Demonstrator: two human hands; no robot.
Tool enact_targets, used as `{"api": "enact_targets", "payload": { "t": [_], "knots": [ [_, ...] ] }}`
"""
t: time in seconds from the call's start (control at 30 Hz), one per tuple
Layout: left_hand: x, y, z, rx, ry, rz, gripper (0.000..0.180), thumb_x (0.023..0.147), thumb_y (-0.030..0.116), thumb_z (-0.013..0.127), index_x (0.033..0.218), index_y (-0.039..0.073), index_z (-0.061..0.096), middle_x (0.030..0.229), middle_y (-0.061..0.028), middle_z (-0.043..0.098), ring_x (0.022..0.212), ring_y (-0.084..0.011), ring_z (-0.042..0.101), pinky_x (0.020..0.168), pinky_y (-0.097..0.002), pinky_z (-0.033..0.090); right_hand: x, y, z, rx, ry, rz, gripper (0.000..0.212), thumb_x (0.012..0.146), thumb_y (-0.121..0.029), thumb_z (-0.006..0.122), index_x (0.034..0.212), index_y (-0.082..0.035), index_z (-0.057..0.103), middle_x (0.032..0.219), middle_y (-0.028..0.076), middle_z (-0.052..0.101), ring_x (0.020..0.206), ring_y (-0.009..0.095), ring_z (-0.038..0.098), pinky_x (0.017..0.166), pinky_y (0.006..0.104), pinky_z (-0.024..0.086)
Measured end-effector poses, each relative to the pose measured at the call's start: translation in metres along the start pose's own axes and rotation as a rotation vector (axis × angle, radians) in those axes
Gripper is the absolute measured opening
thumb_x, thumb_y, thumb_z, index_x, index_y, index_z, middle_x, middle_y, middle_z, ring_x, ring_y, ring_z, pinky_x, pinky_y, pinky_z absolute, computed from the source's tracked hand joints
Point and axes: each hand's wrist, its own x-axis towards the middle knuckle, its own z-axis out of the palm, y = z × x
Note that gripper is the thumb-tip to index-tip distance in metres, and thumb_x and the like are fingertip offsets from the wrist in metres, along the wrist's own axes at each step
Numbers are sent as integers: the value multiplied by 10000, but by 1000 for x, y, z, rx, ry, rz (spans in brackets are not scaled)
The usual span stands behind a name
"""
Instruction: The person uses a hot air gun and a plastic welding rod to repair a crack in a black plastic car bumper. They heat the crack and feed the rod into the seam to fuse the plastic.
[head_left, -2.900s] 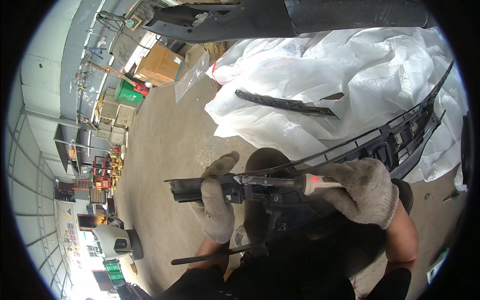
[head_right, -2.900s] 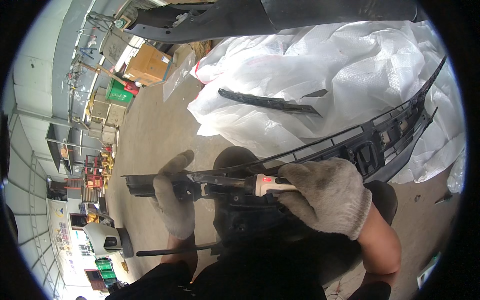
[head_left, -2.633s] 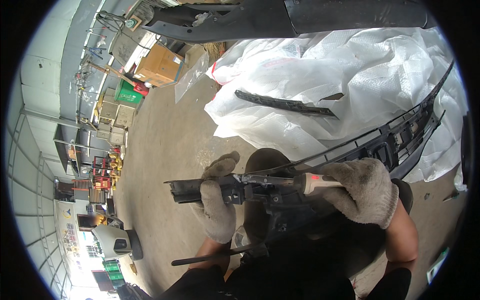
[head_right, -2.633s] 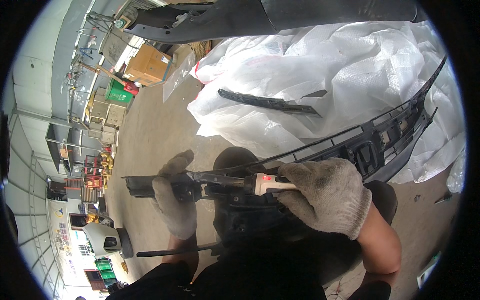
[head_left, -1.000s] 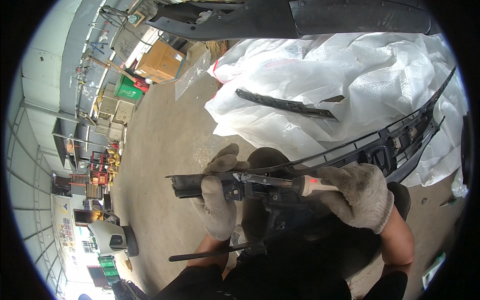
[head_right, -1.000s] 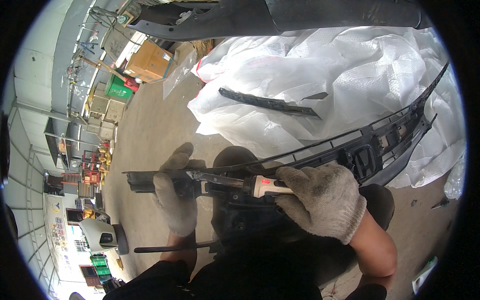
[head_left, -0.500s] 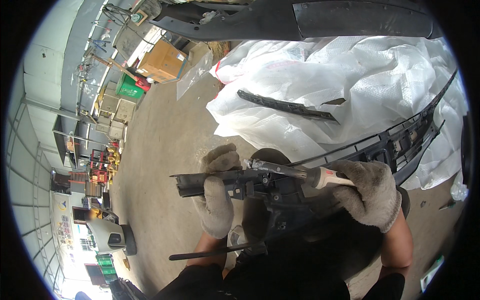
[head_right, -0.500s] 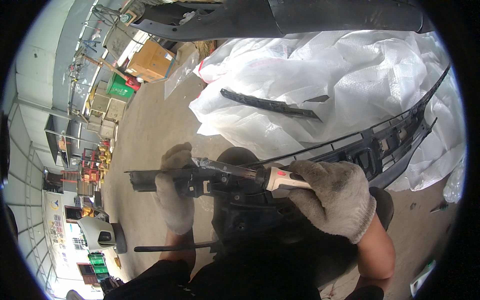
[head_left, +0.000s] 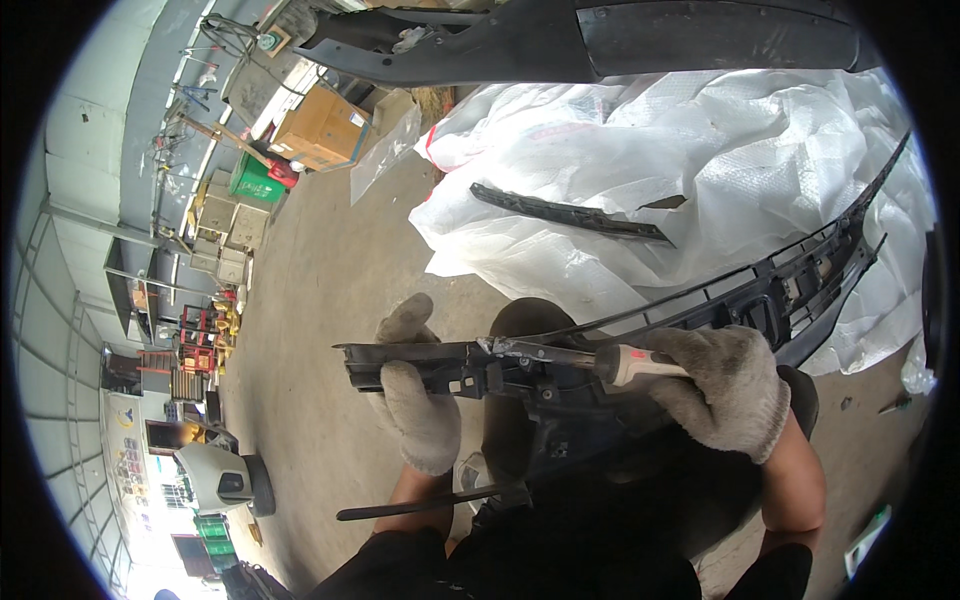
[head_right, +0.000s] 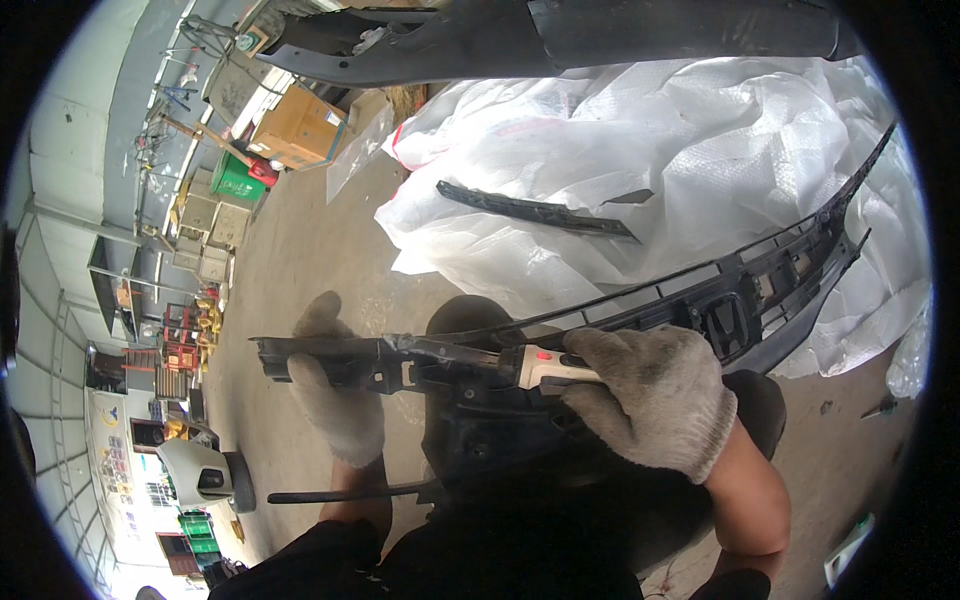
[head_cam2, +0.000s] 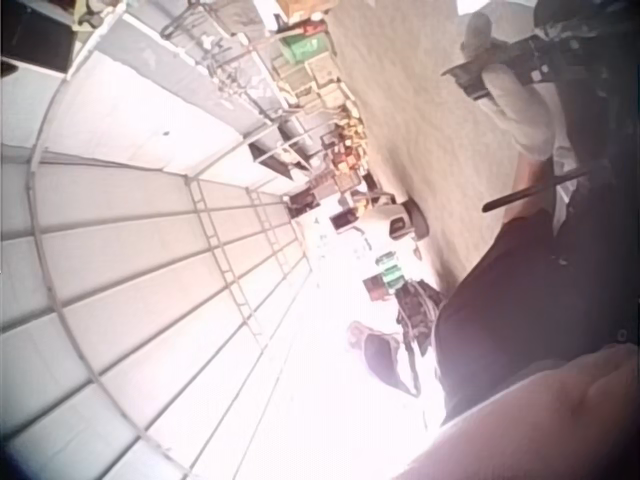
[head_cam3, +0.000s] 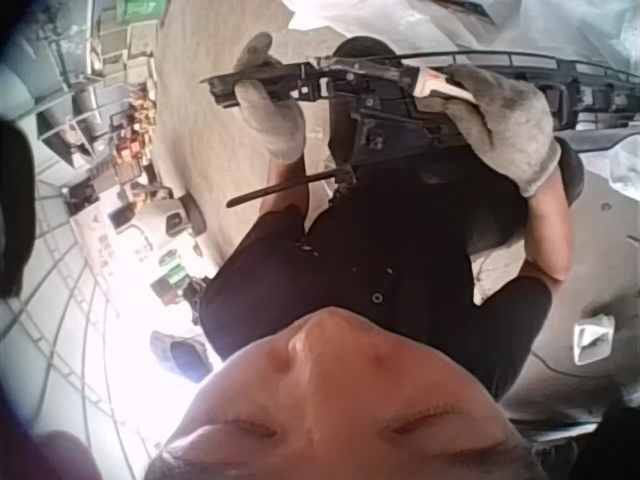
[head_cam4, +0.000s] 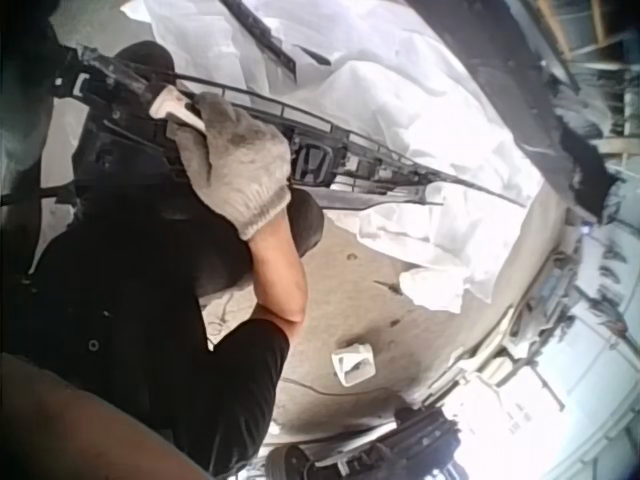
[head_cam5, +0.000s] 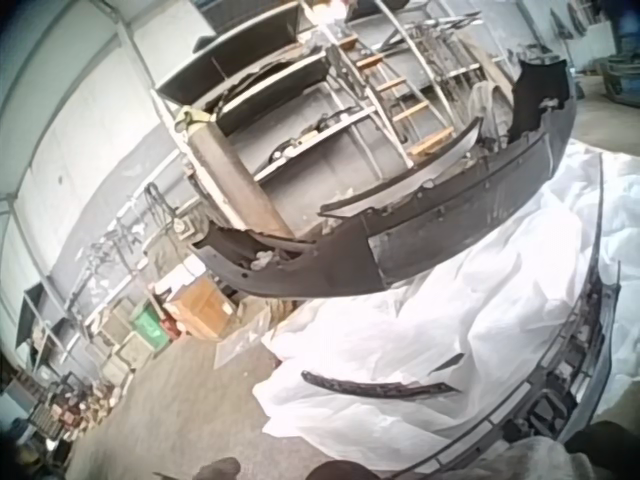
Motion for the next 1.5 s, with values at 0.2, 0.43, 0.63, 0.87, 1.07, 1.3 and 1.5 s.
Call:
{"api": "enact_targets", "payload": {
  "t": [0.2, 0.43, 0.63, 0.87, 1.07, 1.3, 1.5],
  "knots": [
    [3, 1, 7, -105, 80, 68, 657, 896, 568, 528, 1255, 17, 532, 946, -38, 553, 818, -104, 515, 669, -219, 432, 2, 1, -1, -7, -31, 18, 333, 818, -270, 692, 1046, -35, 633, 766, 130, 662, 603, 288, 642, 568, 365, 512],
    [5, 7, 9, -171, 112, 88, 588, 891, 518, 556, 1230, 37, 543, 980, -70, 605, 799, -125, 548, 667, -227, 464, 3, -1, 0, -15, -13, 9, 329, 811, -269, 697, 1033, -34, 638, 762, 129, 661, 595, 284, 639, 565, 365, 511],
    [5, 13, 16, -160, 139, 64, 537, 894, 499, 546, 1152, 28, 553, 891, -57, 577, 795, -109, 542, 641, -201, 435, 5, -2, 1, -62, -9, -40, 342, 823, -266, 688, 1046, -13, 636, 764, 125, 668, 593, 259, 646, 556, 350, 519],
    [5, 5, 10, -152, 100, 44, 517, 867, 516, 580, 1070, 41, 562, 853, -35, 556, 758, -101, 539, 614, -206, 433, 7, -1, 5, -27, -2, -57, 350, 841, -278, 674, 1057, -6, 633, 756, 122, 672, 586, 238, 651, 534, 340, 521],
    [2, 1, 4, -287, 105, 53, 523, 863, 481, 644, 1089, 19, 550, 971, -116, 614, 866, -212, 624, 771, -349, 526, 8, -5, 2, -63, -33, -44, 359, 838, -289, 675, 1057, -7, 633, 750, 123, 671, 580, 232, 647, 532, 337, 520],
    [6, 4, 9, -180, 142, 33, 530, 854, 547, 584, 1039, 51, 557, 882, -48, 524, 745, -124, 510, 617, -238, 423, 8, -8, 1, -89, -36, -46, 371, 830, -292, 683, 1063, -8, 630, 756, 118, 669, 586, 234, 644, 543, 346, 514],
    [5, 5, 12, -190, 166, 50, 508, 852, 544, 586, 1008, 62, 554, 897, -43, 520, 762, -117, 502, 642, -239, 414, 8, -8, 1, -85, -58, -26, 378, 823, -296, 687, 1065, -12, 631, 761, 120, 665, 594, 244, 643, 557, 347, 508]
  ]
}}
